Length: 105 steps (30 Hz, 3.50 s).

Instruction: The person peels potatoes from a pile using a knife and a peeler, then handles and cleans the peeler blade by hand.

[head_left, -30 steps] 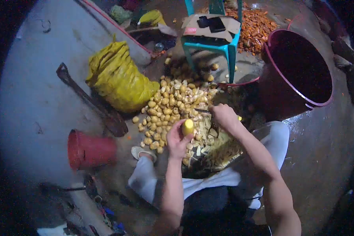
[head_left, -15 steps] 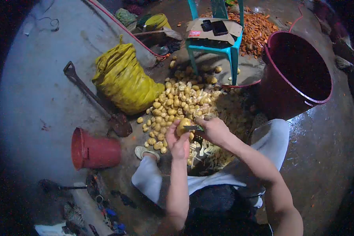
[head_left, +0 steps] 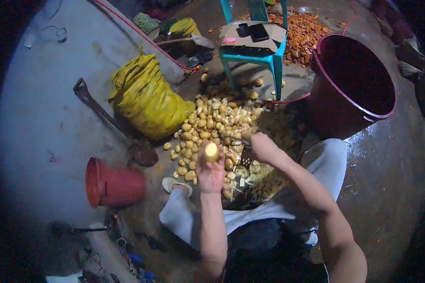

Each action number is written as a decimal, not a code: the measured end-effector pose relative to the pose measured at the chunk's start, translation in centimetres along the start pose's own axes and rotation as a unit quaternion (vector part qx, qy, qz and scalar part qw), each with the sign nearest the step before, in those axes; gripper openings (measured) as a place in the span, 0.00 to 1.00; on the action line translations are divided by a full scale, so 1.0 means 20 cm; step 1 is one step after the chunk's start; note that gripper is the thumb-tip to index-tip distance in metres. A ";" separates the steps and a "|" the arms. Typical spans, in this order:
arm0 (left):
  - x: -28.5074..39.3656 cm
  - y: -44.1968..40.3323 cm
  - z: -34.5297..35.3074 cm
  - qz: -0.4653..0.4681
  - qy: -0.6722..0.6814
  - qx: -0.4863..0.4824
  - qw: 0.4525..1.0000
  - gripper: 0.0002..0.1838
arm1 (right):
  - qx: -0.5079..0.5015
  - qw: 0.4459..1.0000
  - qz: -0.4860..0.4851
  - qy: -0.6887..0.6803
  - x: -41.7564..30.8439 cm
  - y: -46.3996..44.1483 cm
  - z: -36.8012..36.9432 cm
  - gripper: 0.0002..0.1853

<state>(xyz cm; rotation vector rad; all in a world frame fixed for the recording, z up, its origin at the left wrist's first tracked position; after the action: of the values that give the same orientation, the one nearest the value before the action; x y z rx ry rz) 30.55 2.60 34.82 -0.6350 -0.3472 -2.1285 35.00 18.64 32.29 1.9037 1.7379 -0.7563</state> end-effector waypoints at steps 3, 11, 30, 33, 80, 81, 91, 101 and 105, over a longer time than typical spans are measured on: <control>0.04 -0.07 -0.15 -0.019 0.135 0.066 0.988 0.29 | 0.021 0.999 -0.003 -0.024 0.07 -0.01 -0.01 0.33; 0.10 -0.04 -0.23 0.022 -0.050 0.010 0.998 0.31 | 0.090 0.980 -0.021 -0.175 0.06 -0.03 -0.23 0.32; -0.13 0.09 -0.05 -0.135 -0.282 -0.027 0.950 0.34 | 0.071 0.964 -0.127 -0.221 -0.10 -0.03 -0.28 0.31; -0.14 0.10 0.00 -0.127 -0.317 -0.041 0.939 0.34 | 0.046 0.962 -0.147 -0.227 -0.15 -0.01 -0.31 0.31; -0.19 0.16 -0.10 -0.067 -0.087 -0.020 0.994 0.36 | 0.188 0.956 -0.061 -0.216 0.07 -0.04 -0.43 0.30; -0.19 0.13 -0.03 -0.082 -0.058 -0.052 0.994 0.37 | 0.168 0.967 -0.014 -0.190 0.13 -0.05 -0.45 0.31; -0.18 0.11 0.04 -0.077 -0.080 -0.092 0.990 0.39 | 0.187 0.952 -0.070 -0.232 0.06 -0.04 -0.49 0.32; -0.14 0.13 0.05 -0.052 -0.088 -0.008 0.995 0.36 | 0.195 0.946 -0.126 -0.225 -0.04 -0.01 -0.50 0.33; -0.13 0.13 0.07 -0.030 -0.109 -0.073 0.991 0.33 | 0.185 0.950 -0.102 -0.228 0.00 -0.02 -0.49 0.33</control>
<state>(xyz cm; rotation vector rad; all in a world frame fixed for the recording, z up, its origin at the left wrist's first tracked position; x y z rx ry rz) 34.44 3.48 34.62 -0.9584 -0.3355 -2.1608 35.60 25.23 39.62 1.5928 1.5845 -1.5567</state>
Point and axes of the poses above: each hand's wrist, its own y-axis away from the middle knuckle, its own z-axis out of the palm, x = y × z, the point moved 10 cm from there along -y, towards the middle knuckle, and after that the axes turned 6 degrees about -z, right-handed, at the moved point
